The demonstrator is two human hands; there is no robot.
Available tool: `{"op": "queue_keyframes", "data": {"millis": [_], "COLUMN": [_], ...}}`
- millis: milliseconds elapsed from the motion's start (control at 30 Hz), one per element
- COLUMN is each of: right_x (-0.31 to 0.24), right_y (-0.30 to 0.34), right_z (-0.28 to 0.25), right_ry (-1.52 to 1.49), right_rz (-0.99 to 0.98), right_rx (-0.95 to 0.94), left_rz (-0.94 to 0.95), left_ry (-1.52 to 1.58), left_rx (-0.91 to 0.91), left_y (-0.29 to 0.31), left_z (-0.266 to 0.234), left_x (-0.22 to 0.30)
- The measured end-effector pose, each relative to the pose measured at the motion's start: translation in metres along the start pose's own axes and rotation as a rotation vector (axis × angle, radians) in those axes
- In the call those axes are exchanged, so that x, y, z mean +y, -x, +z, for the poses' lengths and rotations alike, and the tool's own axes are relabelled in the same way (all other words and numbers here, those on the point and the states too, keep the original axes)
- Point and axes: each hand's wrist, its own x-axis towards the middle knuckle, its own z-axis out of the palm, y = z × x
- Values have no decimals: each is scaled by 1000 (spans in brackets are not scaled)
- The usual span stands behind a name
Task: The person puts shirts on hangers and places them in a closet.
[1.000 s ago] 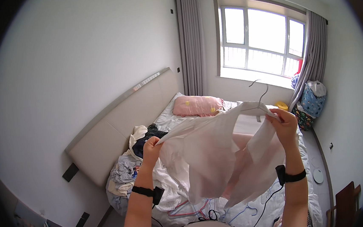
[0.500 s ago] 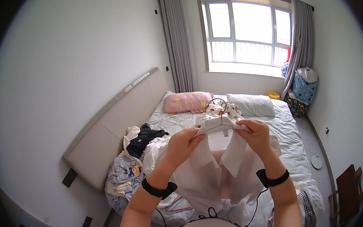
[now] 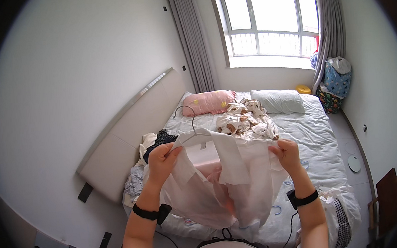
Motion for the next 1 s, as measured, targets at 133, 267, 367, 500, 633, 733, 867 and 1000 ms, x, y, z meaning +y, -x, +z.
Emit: {"op": "queue_keyframes", "data": {"millis": [133, 267, 367, 500, 633, 733, 867, 1000], "right_x": [-4, 1, -18, -80, -99, -90, -79, -89], "right_y": [-13, -14, -21, -47, -48, -39, -6, 25], "right_z": [-13, -8, -11, -21, -4, -16, -52, -84], "right_ry": [-43, 41, 114, 314, 152, 201, 282, 339], "right_rz": [34, 62, -49, -300, -63, -81, 42, 180], "right_rx": [239, 1, 217, 155, -55, 88, 299, 369], "left_rz": [-133, -218, -168, -95, 110, 26, 65, -374], "left_ry": [11, 112, 83, 170, 132, 166, -52, 464], "left_rx": [10, 101, 91, 36, -48, -214, -483, -663], "left_y": [12, 13, 9, -8, -19, -27, -33, -4], "left_z": [-10, -10, -12, -1, 7, 18, 22, 42], "left_x": [-3, 16, 17, 12, 19, 14, -5, -72]}}
